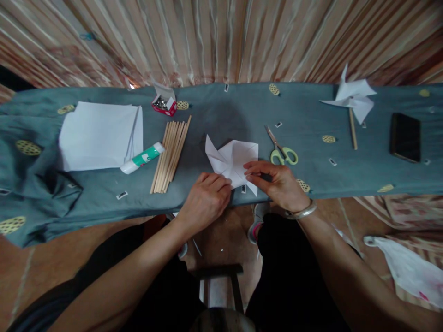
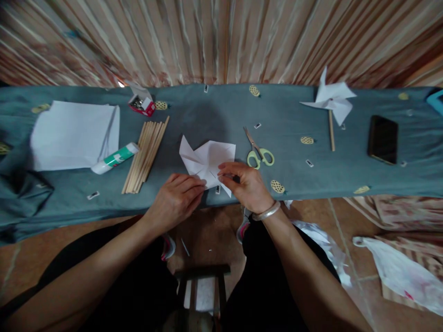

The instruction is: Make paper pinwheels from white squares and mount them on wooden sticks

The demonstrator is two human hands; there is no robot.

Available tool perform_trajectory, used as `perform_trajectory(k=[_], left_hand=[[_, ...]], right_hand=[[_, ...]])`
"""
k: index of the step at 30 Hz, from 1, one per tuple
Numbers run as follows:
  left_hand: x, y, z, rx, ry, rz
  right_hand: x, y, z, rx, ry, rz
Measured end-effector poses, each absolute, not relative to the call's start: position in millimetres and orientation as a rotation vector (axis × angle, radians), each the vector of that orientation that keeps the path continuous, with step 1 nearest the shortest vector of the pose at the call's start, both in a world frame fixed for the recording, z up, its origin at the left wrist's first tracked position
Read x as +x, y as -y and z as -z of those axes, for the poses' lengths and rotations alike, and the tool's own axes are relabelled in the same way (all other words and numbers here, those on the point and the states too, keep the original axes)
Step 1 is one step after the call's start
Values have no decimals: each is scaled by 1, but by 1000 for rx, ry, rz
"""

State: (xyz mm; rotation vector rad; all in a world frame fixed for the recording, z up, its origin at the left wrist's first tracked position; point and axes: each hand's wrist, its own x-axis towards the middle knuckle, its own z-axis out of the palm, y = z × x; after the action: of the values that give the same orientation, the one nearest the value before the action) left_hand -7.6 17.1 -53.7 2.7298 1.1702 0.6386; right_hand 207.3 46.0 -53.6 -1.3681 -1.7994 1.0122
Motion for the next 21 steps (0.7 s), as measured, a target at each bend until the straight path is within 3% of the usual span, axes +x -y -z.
perform_trajectory(k=[10, 21], left_hand=[[-6, -17, 49, 2752, -1201, -624], [-9, -16, 53, 2732, -1205, -693]], right_hand=[[183, -54, 58, -1372, 2019, -591], [174, -57, 58, -1432, 2054, -501]])
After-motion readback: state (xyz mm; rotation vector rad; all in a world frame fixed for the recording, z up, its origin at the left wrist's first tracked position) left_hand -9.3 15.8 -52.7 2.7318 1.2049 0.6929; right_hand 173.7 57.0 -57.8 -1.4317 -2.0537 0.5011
